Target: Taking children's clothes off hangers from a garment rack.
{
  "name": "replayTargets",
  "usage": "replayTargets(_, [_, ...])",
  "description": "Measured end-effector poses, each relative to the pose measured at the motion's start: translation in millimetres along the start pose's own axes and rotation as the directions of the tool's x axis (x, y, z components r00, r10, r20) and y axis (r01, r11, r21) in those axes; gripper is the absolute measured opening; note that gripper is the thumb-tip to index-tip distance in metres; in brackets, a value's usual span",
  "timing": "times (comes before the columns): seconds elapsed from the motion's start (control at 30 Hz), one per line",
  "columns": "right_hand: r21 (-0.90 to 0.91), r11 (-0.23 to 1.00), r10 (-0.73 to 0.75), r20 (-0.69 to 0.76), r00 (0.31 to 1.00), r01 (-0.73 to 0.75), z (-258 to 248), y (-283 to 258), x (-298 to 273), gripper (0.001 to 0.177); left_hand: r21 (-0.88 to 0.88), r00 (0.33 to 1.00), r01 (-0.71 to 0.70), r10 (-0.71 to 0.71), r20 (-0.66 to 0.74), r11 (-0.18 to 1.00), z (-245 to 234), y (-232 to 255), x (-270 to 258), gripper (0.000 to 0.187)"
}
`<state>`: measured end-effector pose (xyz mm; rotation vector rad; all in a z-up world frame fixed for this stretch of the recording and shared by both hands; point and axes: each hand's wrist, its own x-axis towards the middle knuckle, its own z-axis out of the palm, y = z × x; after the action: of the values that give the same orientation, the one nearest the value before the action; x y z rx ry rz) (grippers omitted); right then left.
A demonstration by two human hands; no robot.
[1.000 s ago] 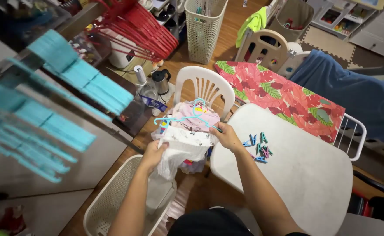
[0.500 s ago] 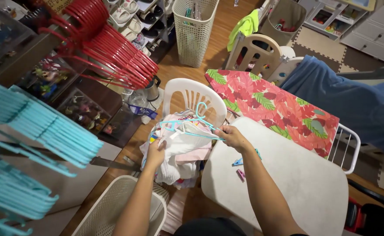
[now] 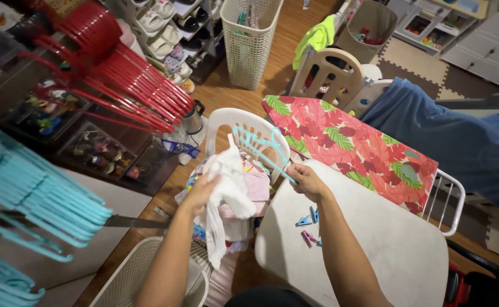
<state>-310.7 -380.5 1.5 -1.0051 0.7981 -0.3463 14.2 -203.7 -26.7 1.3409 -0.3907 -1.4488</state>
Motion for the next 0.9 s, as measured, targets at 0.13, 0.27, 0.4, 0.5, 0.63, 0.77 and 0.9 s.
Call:
replayTargets(0.13, [-0.061,0.996,0.061,-0.023,0.998,-0.062,9,6,-6,0.019,0.174,0.979,-0.107,0.134,-0.151,0.979,-39,-15,43,0.059])
replayTargets(0.27, [-0.249,0.968,0.027,-0.049,0.998,-0.039,29,11,-9,0.025,0.271,0.967,-0.114,0.170,-0.191,0.956,-45,-27,34,0.069])
replayTargets(0.4, [-0.485,0.874,0.022,-0.028,0.999,-0.032,59,29,-5,0.038,-0.194,0.804,0.379,-0.218,0.554,0.905,-63,-83,7,0.080])
replayTargets(0.5, [-0.584,0.803,-0.053,0.126,0.991,0.118,87,46,4,0.035,-0.165,0.813,0.260,-0.123,0.570,0.951,5,-12,-108,0.078])
replayTargets(0.63, [-0.621,0.782,0.087,0.199,0.976,0.057,141,57,7,0.036,-0.422,0.852,0.237,0.021,0.524,0.875,1,-27,-160,0.080])
replayTargets(0.77, [-0.526,0.830,0.018,0.359,0.933,0.186,193,86,17,0.033,-0.430,0.958,0.116,0.014,0.287,0.895,-11,-35,-212,0.061])
replayTargets(0.9, [-0.403,0.848,-0.102,0.512,0.853,0.343,248,110,18,0.030,-0.468,1.000,0.004,-0.015,-0.020,0.884,-25,-43,-252,0.052])
